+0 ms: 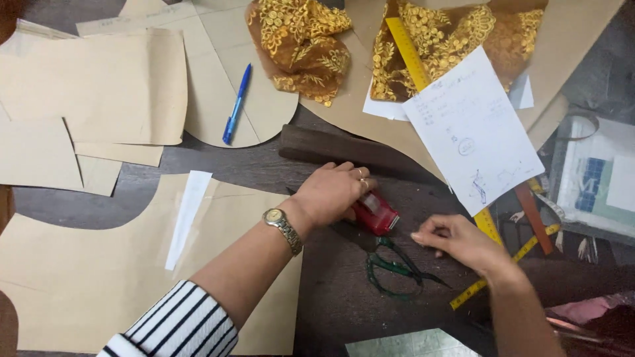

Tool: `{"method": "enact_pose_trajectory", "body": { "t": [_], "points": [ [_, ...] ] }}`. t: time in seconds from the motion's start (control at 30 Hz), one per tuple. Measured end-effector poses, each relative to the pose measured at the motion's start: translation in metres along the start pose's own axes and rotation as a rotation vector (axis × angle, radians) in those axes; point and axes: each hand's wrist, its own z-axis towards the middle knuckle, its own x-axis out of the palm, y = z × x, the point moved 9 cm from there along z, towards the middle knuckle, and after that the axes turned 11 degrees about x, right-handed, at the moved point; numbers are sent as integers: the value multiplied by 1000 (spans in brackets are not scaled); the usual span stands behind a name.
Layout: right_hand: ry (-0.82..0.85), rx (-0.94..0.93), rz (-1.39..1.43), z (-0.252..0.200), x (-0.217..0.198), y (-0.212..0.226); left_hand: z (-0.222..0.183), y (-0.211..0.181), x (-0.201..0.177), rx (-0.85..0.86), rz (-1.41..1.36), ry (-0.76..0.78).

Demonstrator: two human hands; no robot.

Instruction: Measuring, taping, and cutting paper garment patterns on a work table to assemble or modify them.

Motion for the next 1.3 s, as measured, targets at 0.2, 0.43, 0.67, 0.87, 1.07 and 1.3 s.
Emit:
{"method": "enact_pose_trajectory", "body": {
  "t": [0.2, 0.43, 0.67, 0.87, 1.07, 1.3],
  "points": [
    [-232, 80, 14, -7, -14, 2, 0, -1, 10, 0, 21, -18],
    [-41, 100, 10, -52, -2, 49, -51, -26, -58, -39, -490, -365],
    [164, -97, -411, -77, 74, 146, -126, -7, -48, -450, -1267, -232],
    [312, -253, -509, -64, 128, 184, -185, 21, -26, -498, -1398, -471],
    [356, -666, -503, -47, 192, 223, -268, 22, 12, -880, -1208, -629],
    [457, -625, -487, -43, 247, 245, -322, 8, 10, -1103, -1048, -704]
  ]
}}
